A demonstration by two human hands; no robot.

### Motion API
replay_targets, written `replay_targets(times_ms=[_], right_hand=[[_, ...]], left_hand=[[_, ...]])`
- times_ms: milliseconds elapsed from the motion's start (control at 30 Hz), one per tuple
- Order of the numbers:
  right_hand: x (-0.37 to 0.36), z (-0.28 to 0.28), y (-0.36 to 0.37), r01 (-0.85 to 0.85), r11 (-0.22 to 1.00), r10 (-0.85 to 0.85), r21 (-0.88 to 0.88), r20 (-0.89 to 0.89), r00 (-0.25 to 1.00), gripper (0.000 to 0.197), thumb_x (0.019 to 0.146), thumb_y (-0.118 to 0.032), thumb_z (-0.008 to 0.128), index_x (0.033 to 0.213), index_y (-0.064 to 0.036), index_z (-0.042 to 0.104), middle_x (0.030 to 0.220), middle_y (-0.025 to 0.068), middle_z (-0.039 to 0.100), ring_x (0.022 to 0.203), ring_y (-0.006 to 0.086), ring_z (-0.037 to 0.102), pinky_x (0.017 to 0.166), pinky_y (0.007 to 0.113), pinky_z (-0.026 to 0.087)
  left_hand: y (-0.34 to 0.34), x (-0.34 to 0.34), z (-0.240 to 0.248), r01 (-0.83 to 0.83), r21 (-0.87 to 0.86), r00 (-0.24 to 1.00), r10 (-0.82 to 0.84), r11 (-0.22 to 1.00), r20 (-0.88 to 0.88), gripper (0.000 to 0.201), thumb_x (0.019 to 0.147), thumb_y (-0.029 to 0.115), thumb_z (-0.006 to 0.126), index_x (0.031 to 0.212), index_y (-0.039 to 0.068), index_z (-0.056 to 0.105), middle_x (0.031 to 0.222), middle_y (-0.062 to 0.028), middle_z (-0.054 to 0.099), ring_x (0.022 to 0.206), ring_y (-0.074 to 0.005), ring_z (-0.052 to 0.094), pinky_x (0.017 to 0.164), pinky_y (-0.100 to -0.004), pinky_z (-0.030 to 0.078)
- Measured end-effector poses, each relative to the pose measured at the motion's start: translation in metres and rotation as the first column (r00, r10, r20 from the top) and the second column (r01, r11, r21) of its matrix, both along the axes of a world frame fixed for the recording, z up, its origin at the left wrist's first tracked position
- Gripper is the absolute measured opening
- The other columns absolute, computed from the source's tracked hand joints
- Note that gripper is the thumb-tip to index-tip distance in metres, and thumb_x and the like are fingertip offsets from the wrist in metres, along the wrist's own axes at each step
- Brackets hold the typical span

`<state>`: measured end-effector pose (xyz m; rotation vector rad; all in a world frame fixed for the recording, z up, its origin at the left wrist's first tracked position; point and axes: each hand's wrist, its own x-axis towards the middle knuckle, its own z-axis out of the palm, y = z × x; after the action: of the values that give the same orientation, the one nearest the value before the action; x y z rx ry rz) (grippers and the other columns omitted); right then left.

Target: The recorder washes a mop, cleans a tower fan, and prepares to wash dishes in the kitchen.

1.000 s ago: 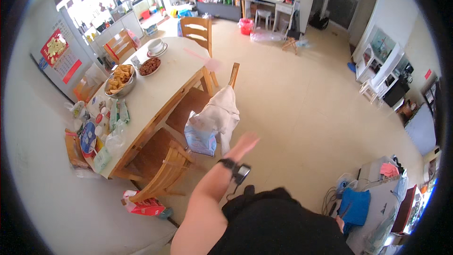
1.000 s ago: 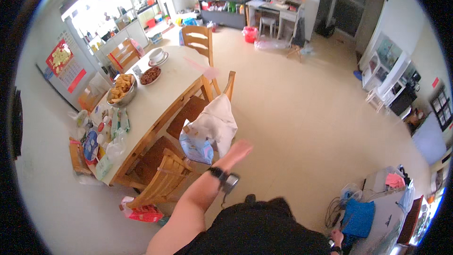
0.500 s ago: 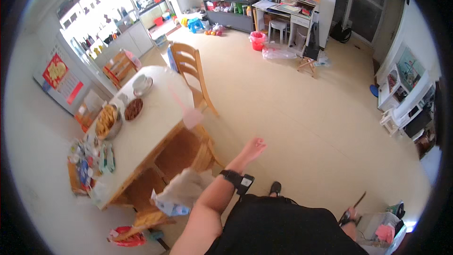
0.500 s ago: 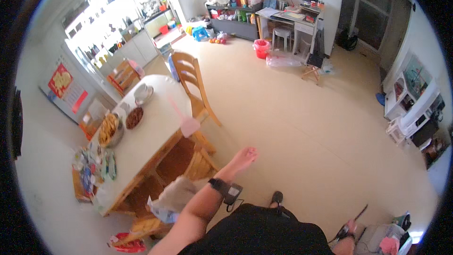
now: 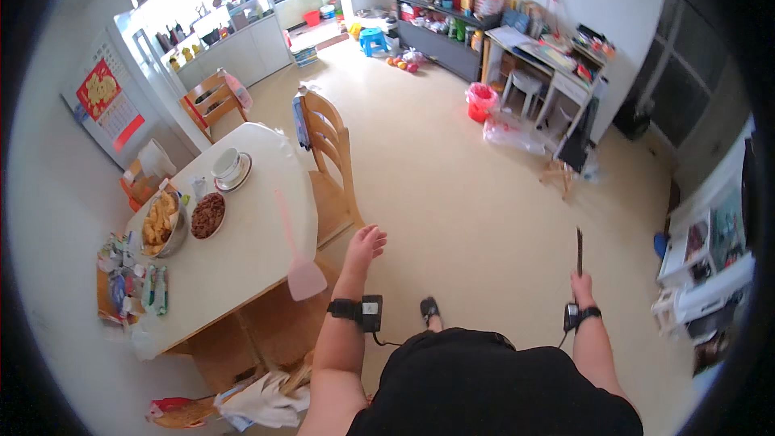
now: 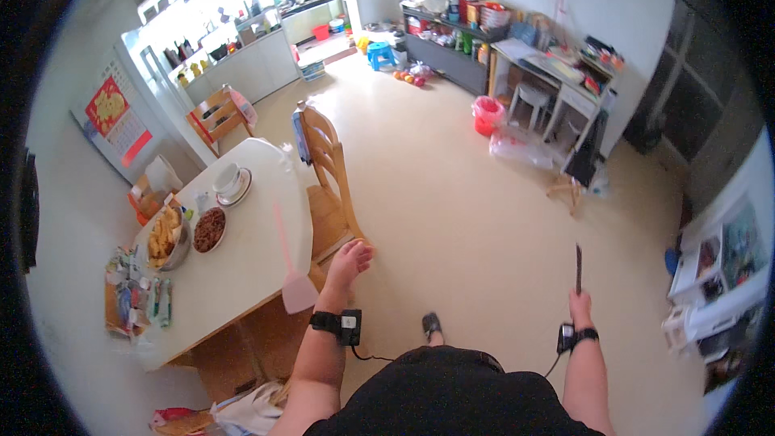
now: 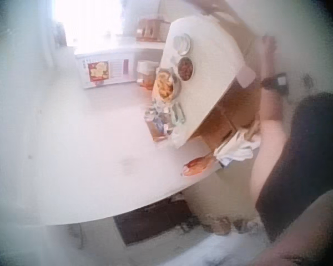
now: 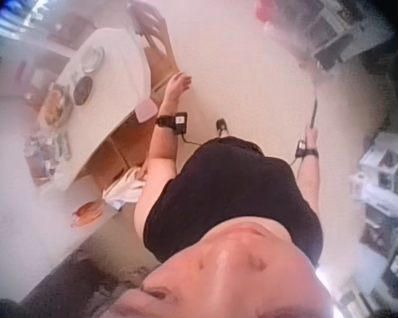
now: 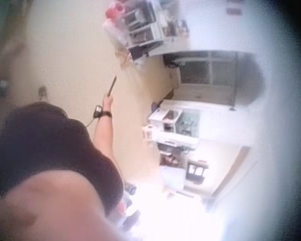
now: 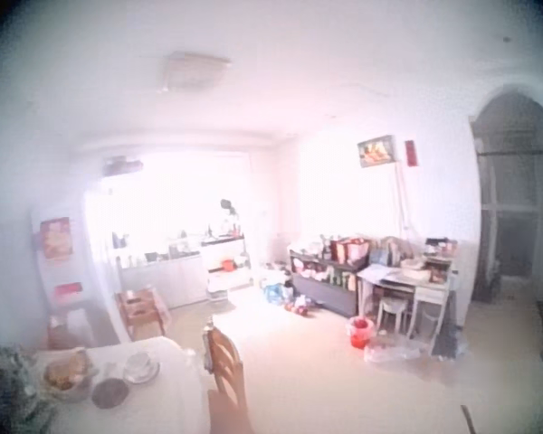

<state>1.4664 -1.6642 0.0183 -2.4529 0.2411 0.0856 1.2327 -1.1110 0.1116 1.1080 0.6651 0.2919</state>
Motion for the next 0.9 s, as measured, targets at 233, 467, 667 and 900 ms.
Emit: replay_targets(times_ms=[233,467,667,900], right_hand=[[0.035,-0.050,-0.145,0.276,0.960,-0.278,-0.046,-0.259,0.925,0.023,0.073,-0.020,0.051,0.072,0.0018,0.056,0.054,0.0070,0.052,0.047,0.0210,0.051,0.043,0.035,0.040],[0.106,-0.070,-0.110,0.273,0.946,-0.324,-0.177,-0.441,0.837,0.025,0.072,-0.021,0.051,0.076,0.0034,0.056,0.064,0.0118,0.055,0.057,0.0241,0.054,0.051,0.036,0.042],[0.378,-0.101,0.048,0.024,0.988,-0.077,-0.153,-0.351,0.933,0.033,0.073,-0.026,0.051,0.081,0.0056,0.057,0.076,0.0179,0.058,0.067,0.0291,0.057,0.058,0.039,0.044],[0.691,-0.024,0.466,-0.499,0.865,0.473,0.053,0.247,0.846,0.041,0.076,-0.037,0.051,0.080,0.0029,0.058,0.064,0.0150,0.057,0.062,0.0237,0.057,0.056,0.036,0.043]], left_hand=[[0.081,0.141,0.000,-0.340,-0.241,0.924,0.370,0.909,0.096,0.026,0.084,0.023,0.048,0.105,0.008,0.047,0.089,-0.0042,0.056,0.079,-0.0139,0.054,0.067,-0.0285,0.043],[0.158,0.262,0.023,-0.341,-0.405,0.884,0.436,0.848,0.170,0.022,0.084,0.022,0.048,0.103,0.010,0.048,0.083,-0.0008,0.054,0.077,-0.0127,0.051,0.069,-0.0278,0.042],[0.238,0.356,0.057,-0.497,-0.472,0.764,0.625,0.728,0.160,0.014,0.084,0.022,0.049,0.093,0.012,0.052,0.079,0.0028,0.055,0.072,-0.0115,0.052,0.065,-0.0269,0.042],[0.340,0.384,0.095,-0.545,-0.507,0.614,0.730,0.668,0.302,0.014,0.084,0.024,0.048,0.084,0.013,0.057,0.074,0.0032,0.059,0.068,-0.0104,0.055,0.061,-0.0279,0.044]])
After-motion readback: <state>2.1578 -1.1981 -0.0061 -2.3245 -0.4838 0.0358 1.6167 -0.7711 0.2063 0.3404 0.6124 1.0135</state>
